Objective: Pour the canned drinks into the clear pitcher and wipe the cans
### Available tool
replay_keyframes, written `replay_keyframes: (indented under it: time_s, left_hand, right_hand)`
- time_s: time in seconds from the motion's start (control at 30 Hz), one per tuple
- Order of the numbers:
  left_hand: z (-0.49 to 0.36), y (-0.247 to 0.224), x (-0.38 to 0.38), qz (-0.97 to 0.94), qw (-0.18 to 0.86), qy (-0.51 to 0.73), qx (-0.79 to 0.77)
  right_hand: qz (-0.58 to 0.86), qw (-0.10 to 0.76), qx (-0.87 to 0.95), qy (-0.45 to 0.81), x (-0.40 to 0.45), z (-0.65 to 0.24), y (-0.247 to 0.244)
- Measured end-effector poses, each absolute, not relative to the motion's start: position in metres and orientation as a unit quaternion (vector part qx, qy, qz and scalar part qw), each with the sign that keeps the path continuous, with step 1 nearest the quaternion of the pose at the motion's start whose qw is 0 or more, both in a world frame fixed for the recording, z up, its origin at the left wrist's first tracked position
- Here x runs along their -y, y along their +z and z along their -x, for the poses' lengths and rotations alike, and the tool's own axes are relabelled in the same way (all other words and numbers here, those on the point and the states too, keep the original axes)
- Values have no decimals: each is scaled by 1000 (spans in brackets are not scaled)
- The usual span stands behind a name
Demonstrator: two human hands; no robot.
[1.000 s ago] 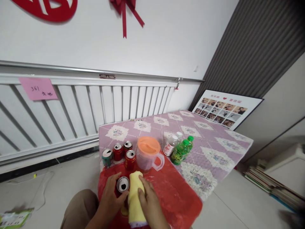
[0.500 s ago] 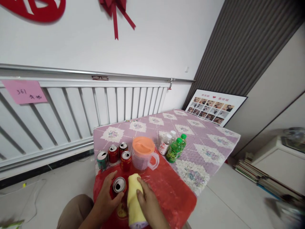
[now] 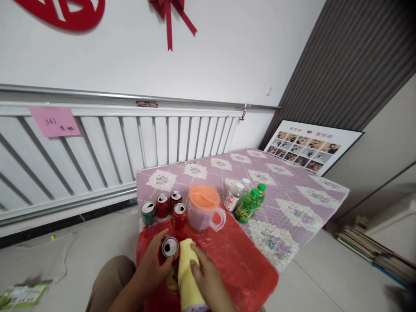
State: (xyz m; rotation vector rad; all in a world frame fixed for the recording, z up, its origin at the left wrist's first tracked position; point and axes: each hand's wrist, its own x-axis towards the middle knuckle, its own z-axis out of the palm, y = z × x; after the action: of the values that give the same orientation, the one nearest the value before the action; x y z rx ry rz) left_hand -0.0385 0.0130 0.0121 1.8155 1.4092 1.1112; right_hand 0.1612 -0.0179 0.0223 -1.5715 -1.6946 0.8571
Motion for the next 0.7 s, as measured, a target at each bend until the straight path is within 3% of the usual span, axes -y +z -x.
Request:
replay_keyframes:
  time_s: [0.17, 0.43, 0.7]
  left_hand:
    - [44, 16, -14, -668, 366, 409, -503]
    - [34, 2, -12, -644, 311, 452, -534]
    - [34, -10, -12, -643, 313, 434, -549]
  right_hand:
    - [607, 320, 647, 331, 16, -165, 22]
    - [608, 351, 644, 304, 5, -157, 33]
    - [603, 314, 642, 354, 19, -175, 22]
